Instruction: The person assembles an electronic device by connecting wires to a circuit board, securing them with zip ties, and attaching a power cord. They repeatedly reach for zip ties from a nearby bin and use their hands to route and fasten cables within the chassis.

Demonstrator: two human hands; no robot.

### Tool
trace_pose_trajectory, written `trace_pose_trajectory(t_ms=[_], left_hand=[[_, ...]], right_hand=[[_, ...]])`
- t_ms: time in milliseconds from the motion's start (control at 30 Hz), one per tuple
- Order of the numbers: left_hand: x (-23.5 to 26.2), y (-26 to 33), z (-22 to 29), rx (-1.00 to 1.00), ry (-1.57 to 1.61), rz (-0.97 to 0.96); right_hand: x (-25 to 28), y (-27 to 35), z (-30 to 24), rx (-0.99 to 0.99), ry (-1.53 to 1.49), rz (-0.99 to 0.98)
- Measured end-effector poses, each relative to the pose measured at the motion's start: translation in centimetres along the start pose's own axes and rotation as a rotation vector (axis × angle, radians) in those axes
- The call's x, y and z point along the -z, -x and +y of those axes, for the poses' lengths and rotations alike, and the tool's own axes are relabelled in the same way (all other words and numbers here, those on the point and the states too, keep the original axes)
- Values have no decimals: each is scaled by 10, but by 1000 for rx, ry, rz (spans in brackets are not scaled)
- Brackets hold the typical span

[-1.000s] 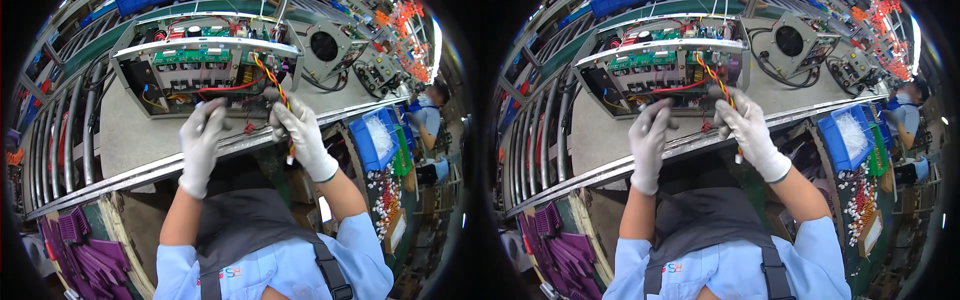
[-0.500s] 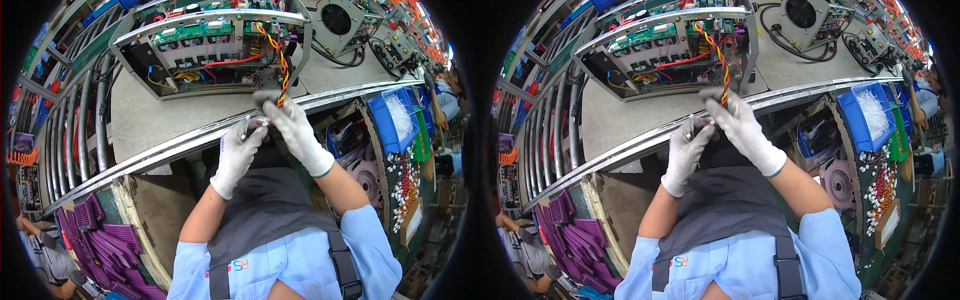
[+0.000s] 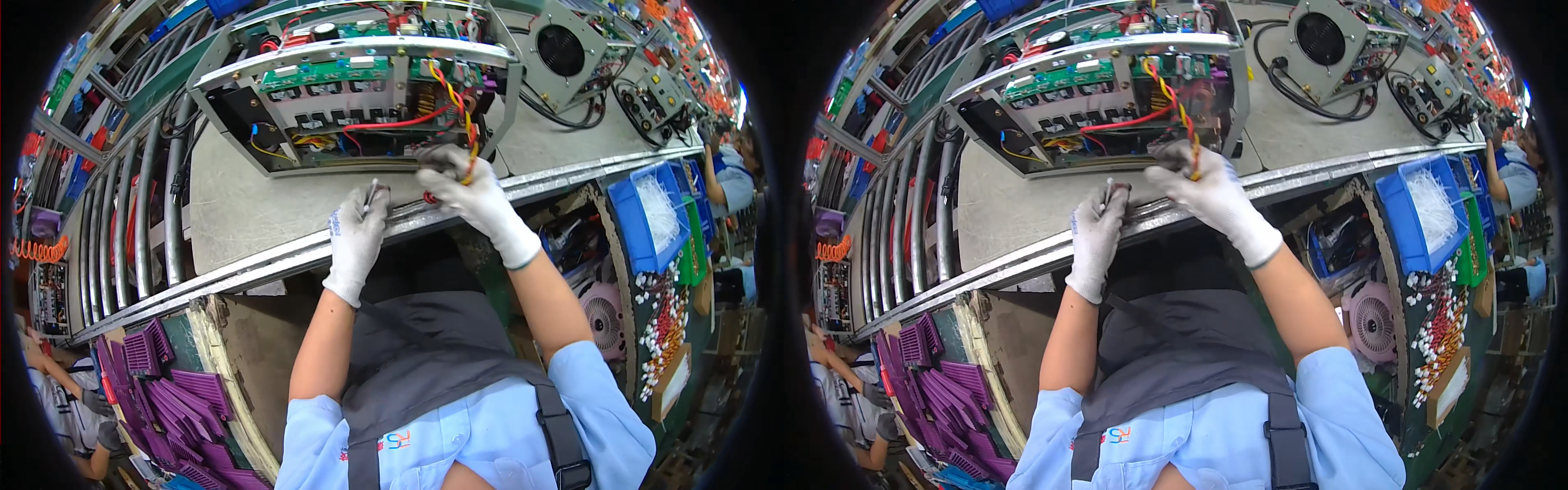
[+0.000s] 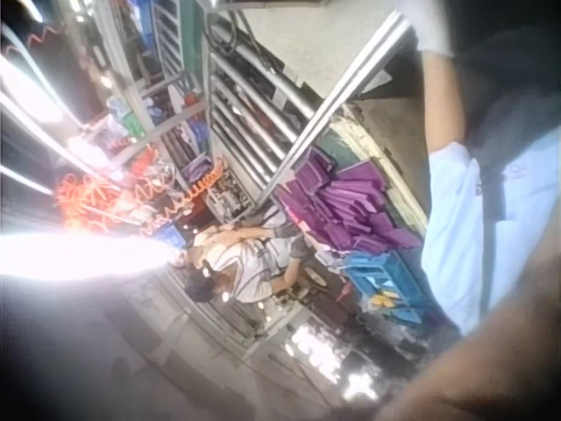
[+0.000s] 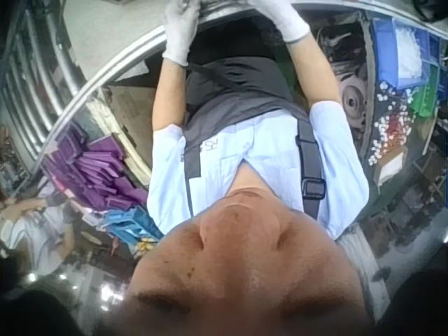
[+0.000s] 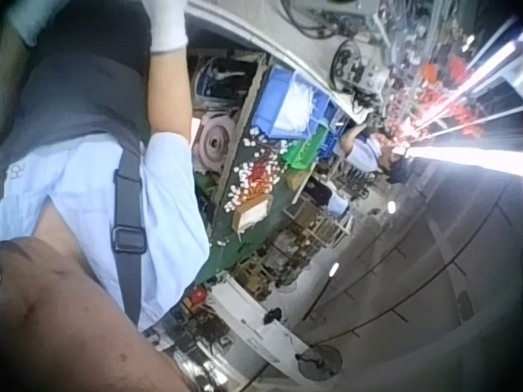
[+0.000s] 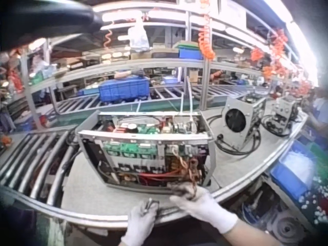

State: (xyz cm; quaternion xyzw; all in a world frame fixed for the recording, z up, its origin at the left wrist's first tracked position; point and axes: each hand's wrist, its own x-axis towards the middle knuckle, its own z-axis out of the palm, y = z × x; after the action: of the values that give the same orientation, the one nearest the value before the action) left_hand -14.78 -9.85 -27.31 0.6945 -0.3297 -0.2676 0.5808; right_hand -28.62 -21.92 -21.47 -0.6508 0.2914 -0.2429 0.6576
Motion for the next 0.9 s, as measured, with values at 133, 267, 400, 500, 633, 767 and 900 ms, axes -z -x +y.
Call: trace_pose_trajectory(t_ms=[133,267,400,500,633,767,900], left_hand=[[-4,4,-5,-55,-144,-18],[-1,4,1,-91,-174,-62],[0,8,2,-9,23,-74],[-1,6,-3,-63,-36,-97],[0,6,-5,-146,-119,-61],[-2,8,-15,-163,-102,-30],[0,7,-12,-209,-161,-27]], right_hand=[[15,15,7,129,42,-115],[28,-9,40,-63,-720,-290],[18,-1,32,-109,-976,-127],[24,-10,50,-82,-365,28],[-3,-32,36,281,797,289],[-10,-48,34,169,1173,315],[-2,-47,45,467,1092,335]])
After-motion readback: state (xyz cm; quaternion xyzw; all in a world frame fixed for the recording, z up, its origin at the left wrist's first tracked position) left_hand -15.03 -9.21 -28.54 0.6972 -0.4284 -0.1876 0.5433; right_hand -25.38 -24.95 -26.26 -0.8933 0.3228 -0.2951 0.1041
